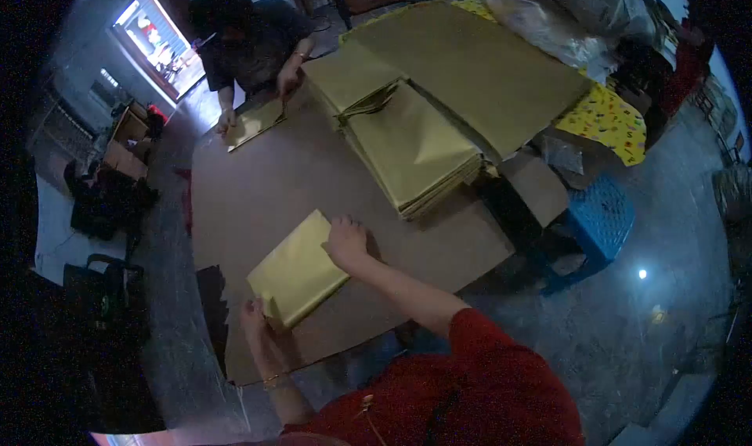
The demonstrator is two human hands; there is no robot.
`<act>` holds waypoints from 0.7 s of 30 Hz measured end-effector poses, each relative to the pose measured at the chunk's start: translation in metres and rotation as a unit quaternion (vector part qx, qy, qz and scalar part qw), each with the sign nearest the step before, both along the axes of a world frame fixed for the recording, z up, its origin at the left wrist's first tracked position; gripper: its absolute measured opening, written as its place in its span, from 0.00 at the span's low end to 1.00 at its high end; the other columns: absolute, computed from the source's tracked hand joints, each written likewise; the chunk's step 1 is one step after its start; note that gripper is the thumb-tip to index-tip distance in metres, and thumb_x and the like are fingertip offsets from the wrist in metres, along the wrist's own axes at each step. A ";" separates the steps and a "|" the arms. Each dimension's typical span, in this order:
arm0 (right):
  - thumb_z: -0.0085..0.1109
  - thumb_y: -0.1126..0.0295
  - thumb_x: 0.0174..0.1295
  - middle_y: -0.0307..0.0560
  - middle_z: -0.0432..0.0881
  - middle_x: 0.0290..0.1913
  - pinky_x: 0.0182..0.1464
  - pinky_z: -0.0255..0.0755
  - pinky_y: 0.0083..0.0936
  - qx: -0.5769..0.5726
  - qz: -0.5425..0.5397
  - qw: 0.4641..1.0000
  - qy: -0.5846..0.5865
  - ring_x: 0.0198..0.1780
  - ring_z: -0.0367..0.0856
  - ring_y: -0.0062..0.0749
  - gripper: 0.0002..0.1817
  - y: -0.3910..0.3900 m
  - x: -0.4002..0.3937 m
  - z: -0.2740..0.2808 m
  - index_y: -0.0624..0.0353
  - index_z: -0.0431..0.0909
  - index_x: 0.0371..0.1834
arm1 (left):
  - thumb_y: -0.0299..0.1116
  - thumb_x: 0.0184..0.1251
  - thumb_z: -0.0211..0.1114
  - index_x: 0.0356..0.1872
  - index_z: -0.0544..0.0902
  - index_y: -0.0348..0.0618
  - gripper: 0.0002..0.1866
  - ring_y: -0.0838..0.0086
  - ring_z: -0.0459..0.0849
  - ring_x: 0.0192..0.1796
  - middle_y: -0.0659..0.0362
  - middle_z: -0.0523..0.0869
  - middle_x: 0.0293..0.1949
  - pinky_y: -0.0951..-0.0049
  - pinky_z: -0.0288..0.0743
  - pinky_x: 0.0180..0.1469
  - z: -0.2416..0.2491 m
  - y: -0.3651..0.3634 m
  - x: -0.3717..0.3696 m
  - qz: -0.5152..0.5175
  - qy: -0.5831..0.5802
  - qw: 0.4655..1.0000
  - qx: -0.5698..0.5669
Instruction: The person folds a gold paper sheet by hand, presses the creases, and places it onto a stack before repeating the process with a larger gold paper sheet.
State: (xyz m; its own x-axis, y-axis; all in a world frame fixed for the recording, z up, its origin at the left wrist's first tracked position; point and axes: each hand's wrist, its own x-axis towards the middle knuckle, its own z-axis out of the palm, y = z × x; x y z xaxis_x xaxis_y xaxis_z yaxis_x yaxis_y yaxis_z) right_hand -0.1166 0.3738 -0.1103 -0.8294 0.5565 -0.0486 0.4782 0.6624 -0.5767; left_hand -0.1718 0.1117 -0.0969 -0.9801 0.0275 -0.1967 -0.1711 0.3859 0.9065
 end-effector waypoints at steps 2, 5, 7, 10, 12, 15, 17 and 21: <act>0.68 0.54 0.52 0.61 0.76 0.51 0.57 0.68 0.48 -0.066 -0.015 0.997 -0.023 0.55 0.75 0.55 0.27 0.006 -0.010 -0.009 0.65 0.75 0.47 | 0.42 0.65 0.64 0.43 0.75 0.30 0.21 0.71 0.78 0.34 0.54 0.81 0.31 0.68 0.72 0.39 -0.037 -0.020 -0.022 -0.012 0.002 1.000 0.028; 0.67 0.54 0.52 0.64 0.73 0.55 0.59 0.67 0.48 -0.098 0.025 0.994 -0.028 0.60 0.70 0.56 0.26 0.015 -0.003 0.004 0.64 0.78 0.47 | 0.40 0.67 0.63 0.49 0.74 0.28 0.22 0.71 0.79 0.41 0.51 0.82 0.39 0.70 0.73 0.43 0.001 -0.003 -0.003 -0.072 -0.040 0.994 -0.070; 0.63 0.56 0.53 0.60 0.74 0.54 0.58 0.67 0.43 -0.146 0.036 0.989 -0.006 0.58 0.72 0.49 0.23 0.018 0.008 0.006 0.66 0.76 0.42 | 0.39 0.68 0.62 0.52 0.74 0.28 0.22 0.71 0.79 0.42 0.51 0.82 0.42 0.70 0.73 0.45 -0.024 -0.013 -0.006 -0.072 -0.006 0.996 -0.054; 0.63 0.55 0.55 0.56 0.77 0.47 0.53 0.71 0.35 -0.228 0.038 0.972 0.039 0.47 0.77 0.44 0.24 0.025 0.022 0.005 0.65 0.74 0.43 | 0.37 0.69 0.60 0.55 0.73 0.28 0.22 0.71 0.79 0.44 0.51 0.82 0.45 0.71 0.72 0.48 0.005 0.005 0.015 -0.061 0.033 0.998 0.006; 0.64 0.52 0.57 0.52 0.80 0.42 0.49 0.73 0.29 -0.401 -0.011 0.912 0.082 0.44 0.80 0.35 0.29 0.024 0.033 0.005 0.66 0.73 0.50 | 0.36 0.70 0.59 0.57 0.73 0.28 0.22 0.70 0.79 0.45 0.52 0.82 0.46 0.71 0.72 0.49 0.037 0.018 0.023 -0.049 0.036 0.997 0.048; 0.60 0.54 0.62 0.52 0.82 0.45 0.48 0.74 0.35 -0.396 0.061 0.900 0.173 0.46 0.81 0.35 0.27 0.032 0.071 0.025 0.68 0.74 0.52 | 0.34 0.71 0.60 0.55 0.75 0.30 0.19 0.73 0.77 0.49 0.55 0.81 0.48 0.72 0.71 0.52 0.085 0.033 0.025 -0.112 0.156 0.981 0.039; 0.59 0.55 0.63 0.53 0.83 0.46 0.42 0.77 0.31 -0.414 0.098 0.893 0.143 0.43 0.83 0.33 0.27 0.046 0.098 0.049 0.66 0.73 0.57 | 0.33 0.70 0.61 0.56 0.75 0.31 0.19 0.74 0.77 0.49 0.55 0.81 0.49 0.73 0.71 0.52 0.111 0.050 0.014 -0.129 0.142 0.981 0.012; 0.60 0.53 0.63 0.55 0.85 0.47 0.44 0.79 0.26 -0.455 0.079 0.856 0.232 0.46 0.86 0.36 0.27 0.057 0.119 0.029 0.61 0.75 0.59 | 0.30 0.69 0.61 0.59 0.74 0.34 0.20 0.78 0.77 0.48 0.55 0.81 0.49 0.79 0.68 0.53 0.137 0.087 -0.017 -0.258 0.139 0.956 -0.007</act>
